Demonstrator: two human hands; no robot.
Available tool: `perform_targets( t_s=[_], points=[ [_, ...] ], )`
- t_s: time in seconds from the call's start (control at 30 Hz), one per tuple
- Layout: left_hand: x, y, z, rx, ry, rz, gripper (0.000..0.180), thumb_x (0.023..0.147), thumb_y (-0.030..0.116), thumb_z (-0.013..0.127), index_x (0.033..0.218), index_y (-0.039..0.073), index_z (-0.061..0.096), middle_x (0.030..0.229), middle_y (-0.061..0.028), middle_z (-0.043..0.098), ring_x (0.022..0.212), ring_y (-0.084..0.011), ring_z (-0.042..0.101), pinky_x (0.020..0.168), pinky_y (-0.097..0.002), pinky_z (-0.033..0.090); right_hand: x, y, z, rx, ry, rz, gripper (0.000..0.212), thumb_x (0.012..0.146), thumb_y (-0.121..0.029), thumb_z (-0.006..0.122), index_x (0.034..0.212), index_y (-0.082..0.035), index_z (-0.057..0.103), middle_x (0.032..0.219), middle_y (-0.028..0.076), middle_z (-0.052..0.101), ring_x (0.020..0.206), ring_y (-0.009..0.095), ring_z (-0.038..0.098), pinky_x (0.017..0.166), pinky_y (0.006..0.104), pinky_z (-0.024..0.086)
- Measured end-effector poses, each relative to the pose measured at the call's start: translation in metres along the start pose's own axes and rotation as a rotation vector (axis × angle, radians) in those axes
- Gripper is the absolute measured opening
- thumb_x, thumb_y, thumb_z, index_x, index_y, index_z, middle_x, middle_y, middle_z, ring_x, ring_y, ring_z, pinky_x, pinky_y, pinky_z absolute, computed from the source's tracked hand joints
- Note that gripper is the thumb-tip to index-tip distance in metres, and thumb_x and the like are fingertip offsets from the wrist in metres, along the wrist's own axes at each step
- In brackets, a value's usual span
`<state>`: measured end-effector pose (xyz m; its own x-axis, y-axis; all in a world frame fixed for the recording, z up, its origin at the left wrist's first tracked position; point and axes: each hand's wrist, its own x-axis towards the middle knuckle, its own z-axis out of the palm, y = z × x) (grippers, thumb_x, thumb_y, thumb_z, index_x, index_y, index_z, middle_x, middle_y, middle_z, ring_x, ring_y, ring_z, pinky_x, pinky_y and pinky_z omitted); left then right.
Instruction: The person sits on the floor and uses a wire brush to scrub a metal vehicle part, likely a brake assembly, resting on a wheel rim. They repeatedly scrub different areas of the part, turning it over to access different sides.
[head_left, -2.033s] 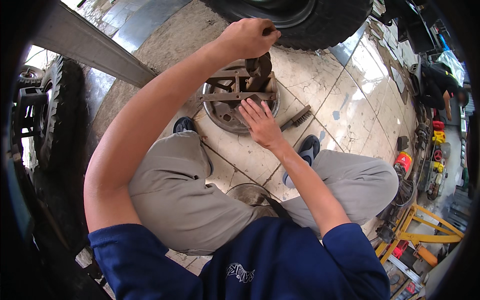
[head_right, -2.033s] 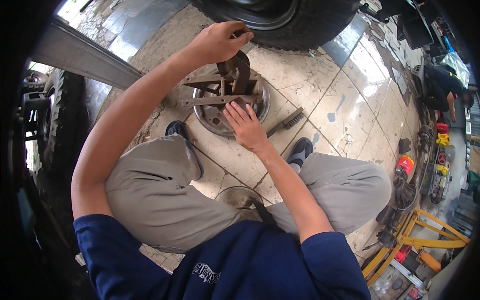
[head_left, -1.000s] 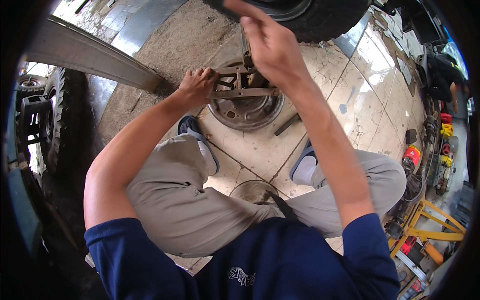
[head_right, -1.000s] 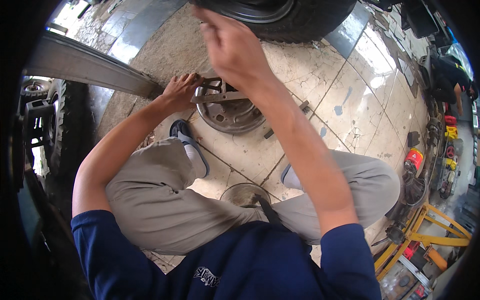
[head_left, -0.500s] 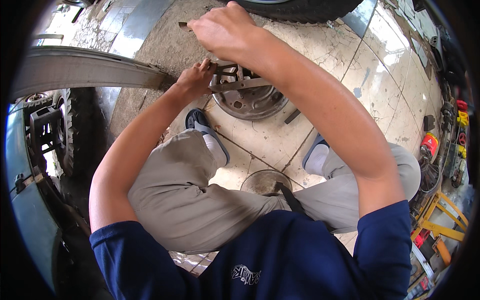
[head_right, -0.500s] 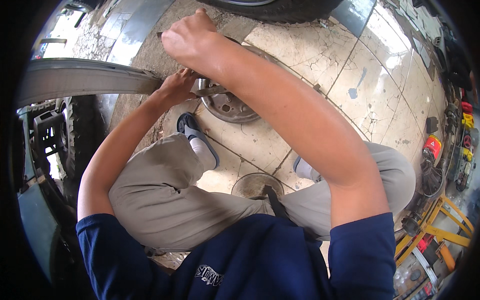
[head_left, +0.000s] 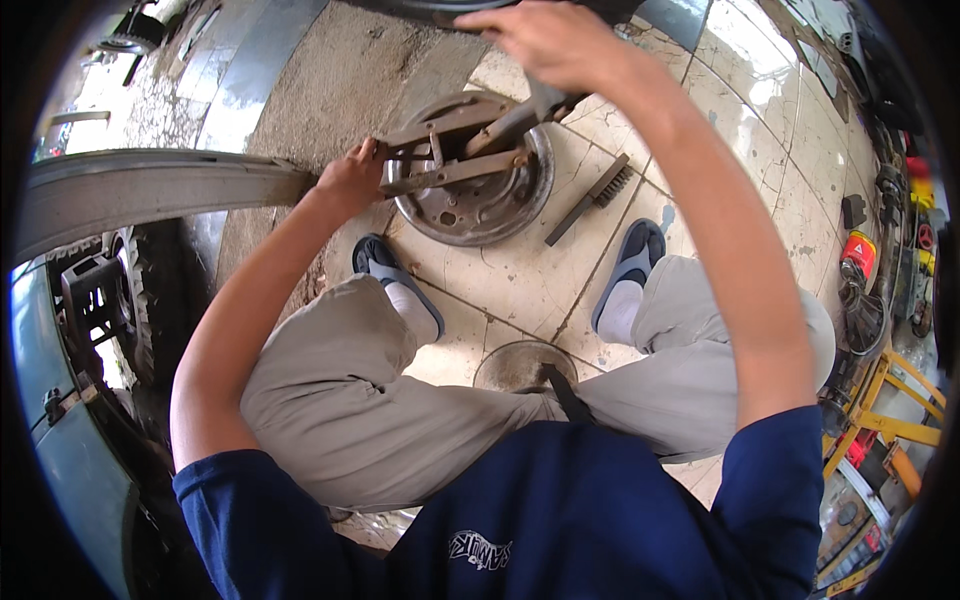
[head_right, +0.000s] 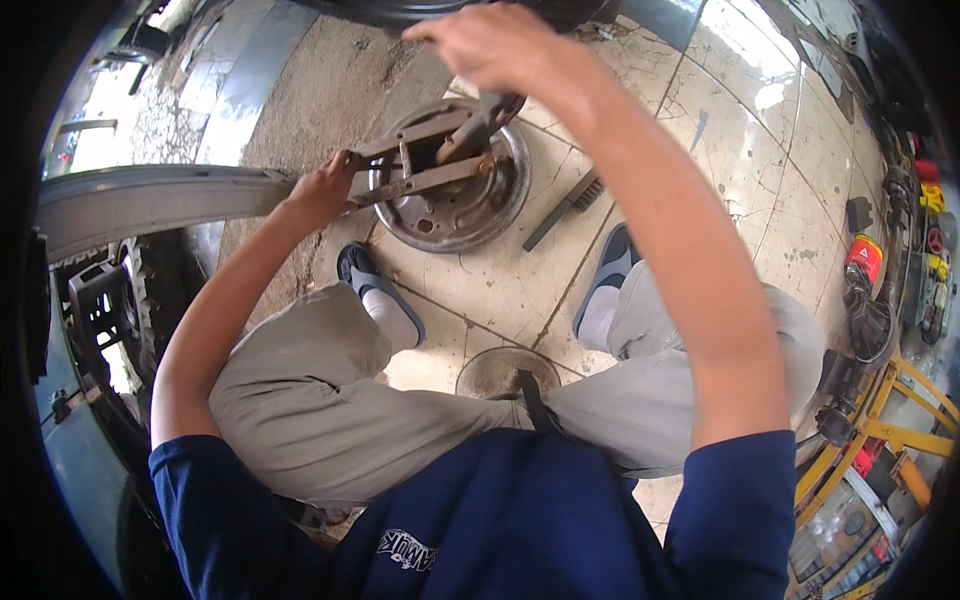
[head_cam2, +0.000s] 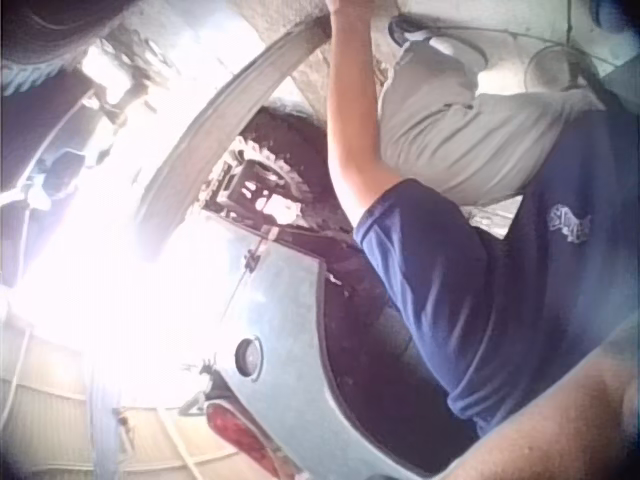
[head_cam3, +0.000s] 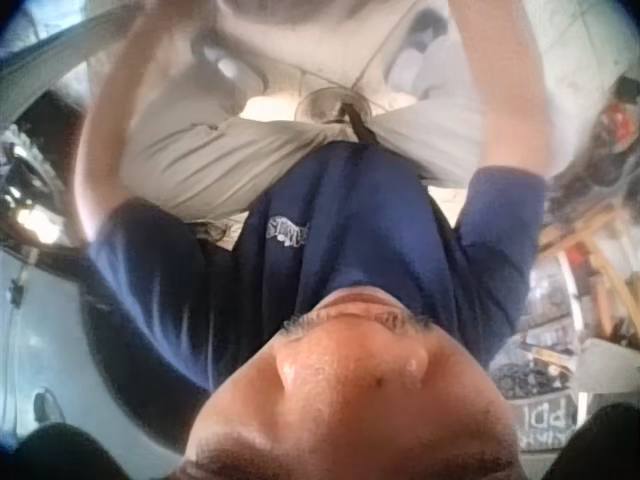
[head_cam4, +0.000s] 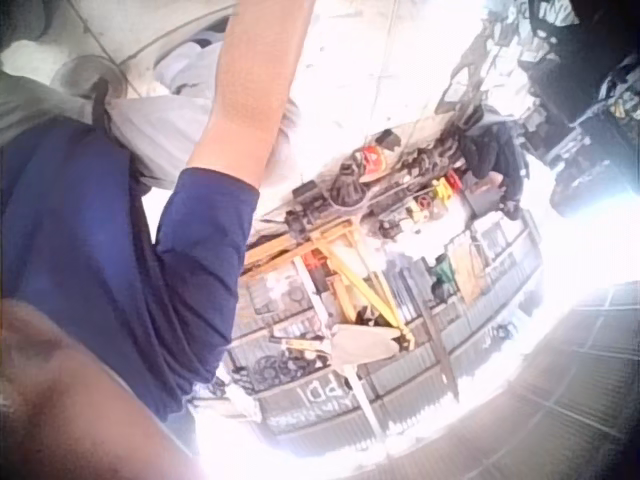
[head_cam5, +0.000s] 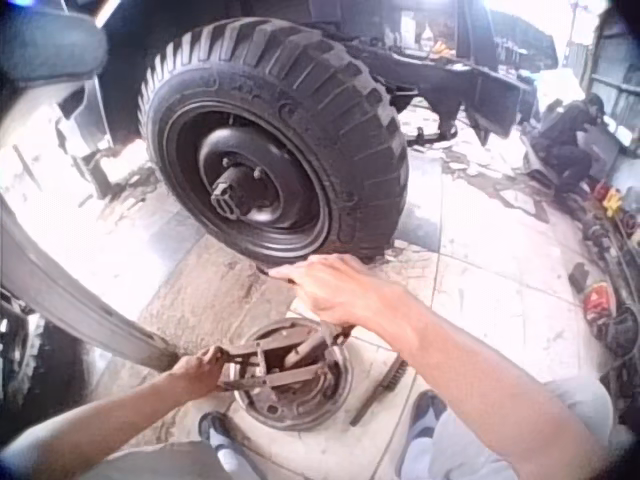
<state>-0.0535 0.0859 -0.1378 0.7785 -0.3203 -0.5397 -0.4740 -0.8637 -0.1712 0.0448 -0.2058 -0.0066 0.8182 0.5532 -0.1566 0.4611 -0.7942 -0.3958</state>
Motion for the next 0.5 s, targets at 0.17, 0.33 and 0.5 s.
perform_targets(
  t_s=[0.17, 0.33, 0.5],
  points=[
    [0.009, -0.005, -0.008, 0.011, -0.020, 0.023, 0.088, 0.080, 0.040, 0.078, 0.145, -0.002, 0.035, 0.145, -0.0219, 0.041, 0.124, -0.0324, 0.057, 0.093, -0.0387, 0.056, -0.004, 0.019, 0.012, -0.111, 0.276, -0.098, 0.037, 0.104, -0.029, 0.043, 0.138, -0.025, 0.057, 0.116, 0.016, 0.069, 0.106, 0.035, 0.067, 0.096, 0.0501, 0.052],
    [0.003, -0.005, -0.005, -0.035, -0.031, 0.003, 0.081, 0.083, 0.044, 0.074, 0.142, 0.000, 0.041, 0.138, -0.0216, 0.048, 0.121, -0.0320, 0.059, 0.091, -0.0406, 0.056, -0.009, 0.003, 0.000, -0.099, 0.145, -0.098, 0.039, 0.103, -0.027, 0.045, 0.140, -0.019, 0.055, 0.130, 0.014, 0.063, 0.121, 0.030, 0.059, 0.108, 0.0456, 0.042],
    [0.022, -0.023, -0.039, -0.288, -0.122, 0.029, 0.084, 0.089, 0.052, 0.065, 0.152, 0.007, 0.032, 0.147, -0.0218, 0.045, 0.127, -0.0381, 0.055, 0.101, -0.0437, 0.050, -0.007, 0.021, 0.012, -0.265, 0.316, -0.290, 0.039, 0.101, -0.024, 0.048, 0.137, -0.016, 0.058, 0.124, 0.012, 0.067, 0.115, 0.027, 0.062, 0.103, 0.0420, 0.044]
  ],
)
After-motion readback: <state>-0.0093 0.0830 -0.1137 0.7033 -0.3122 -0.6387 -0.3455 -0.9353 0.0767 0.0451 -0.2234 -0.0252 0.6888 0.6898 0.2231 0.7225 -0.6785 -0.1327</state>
